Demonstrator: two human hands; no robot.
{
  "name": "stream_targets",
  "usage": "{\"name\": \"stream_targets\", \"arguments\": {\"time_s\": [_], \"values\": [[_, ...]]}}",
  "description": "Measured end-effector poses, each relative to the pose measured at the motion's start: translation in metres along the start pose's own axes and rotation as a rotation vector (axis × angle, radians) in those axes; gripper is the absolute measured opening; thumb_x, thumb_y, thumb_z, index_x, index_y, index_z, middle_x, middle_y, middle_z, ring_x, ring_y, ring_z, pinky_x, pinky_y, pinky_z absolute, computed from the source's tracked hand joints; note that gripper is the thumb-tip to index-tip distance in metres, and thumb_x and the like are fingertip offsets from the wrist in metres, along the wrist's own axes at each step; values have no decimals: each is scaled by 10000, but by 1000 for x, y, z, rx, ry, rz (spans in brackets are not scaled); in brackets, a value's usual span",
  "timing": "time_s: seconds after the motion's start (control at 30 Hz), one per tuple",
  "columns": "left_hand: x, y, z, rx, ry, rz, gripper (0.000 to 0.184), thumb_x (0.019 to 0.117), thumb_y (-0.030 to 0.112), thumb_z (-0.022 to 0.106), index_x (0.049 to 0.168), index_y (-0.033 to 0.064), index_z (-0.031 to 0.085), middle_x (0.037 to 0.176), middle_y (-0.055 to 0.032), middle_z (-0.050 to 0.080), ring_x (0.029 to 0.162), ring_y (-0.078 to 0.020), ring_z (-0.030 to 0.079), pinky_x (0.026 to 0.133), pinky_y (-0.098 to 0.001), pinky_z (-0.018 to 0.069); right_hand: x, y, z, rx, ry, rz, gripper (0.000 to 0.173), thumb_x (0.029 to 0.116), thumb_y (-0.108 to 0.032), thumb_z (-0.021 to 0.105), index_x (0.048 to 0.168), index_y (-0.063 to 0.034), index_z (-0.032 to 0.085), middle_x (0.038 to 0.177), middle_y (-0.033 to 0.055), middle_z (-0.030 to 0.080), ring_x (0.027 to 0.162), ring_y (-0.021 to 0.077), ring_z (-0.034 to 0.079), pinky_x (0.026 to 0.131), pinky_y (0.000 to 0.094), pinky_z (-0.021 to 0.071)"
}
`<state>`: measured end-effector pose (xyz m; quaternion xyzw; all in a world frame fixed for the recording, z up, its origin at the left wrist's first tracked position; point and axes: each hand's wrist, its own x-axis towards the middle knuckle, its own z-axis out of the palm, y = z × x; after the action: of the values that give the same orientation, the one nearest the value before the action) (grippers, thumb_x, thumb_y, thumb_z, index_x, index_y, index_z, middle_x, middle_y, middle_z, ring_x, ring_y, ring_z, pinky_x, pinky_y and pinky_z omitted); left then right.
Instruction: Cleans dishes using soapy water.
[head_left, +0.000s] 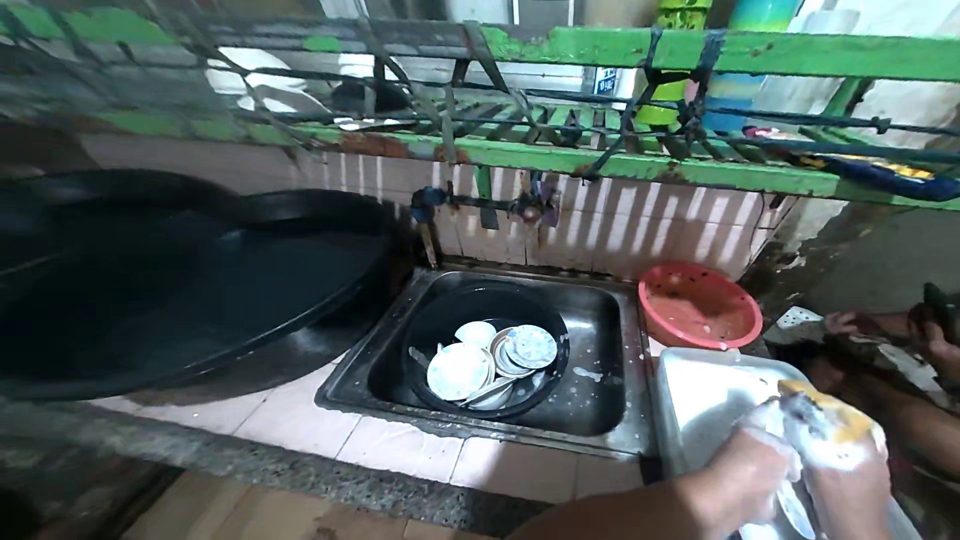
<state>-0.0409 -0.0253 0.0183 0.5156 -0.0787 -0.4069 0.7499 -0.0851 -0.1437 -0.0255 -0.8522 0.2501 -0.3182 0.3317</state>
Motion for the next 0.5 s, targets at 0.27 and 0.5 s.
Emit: {"name": "stream_targets", "arguments": {"time_s": [0.27, 0.5], "values": [[19, 35, -50, -97, 192, 214, 456, 1117, 368, 382, 1474, 111, 505, 1375, -117, 598, 1191, -204, 603, 1007, -423, 506, -21, -38, 37, 19, -202, -95, 577, 826, -249, 718, 1243, 138, 616, 1239, 327, 633, 1157, 417, 633, 1017, 538, 496], [14, 16, -35, -227, 154, 42, 470, 1123, 378, 356, 1448, 73, 504, 1351, -131, 602, 1211, -202, 596, 1036, -403, 495, -1, -43, 40, -81, -181, -24, 518, 887, -200, 685, 1280, 126, 601, 1311, 366, 572, 1254, 490, 552, 1076, 613, 419]]}}
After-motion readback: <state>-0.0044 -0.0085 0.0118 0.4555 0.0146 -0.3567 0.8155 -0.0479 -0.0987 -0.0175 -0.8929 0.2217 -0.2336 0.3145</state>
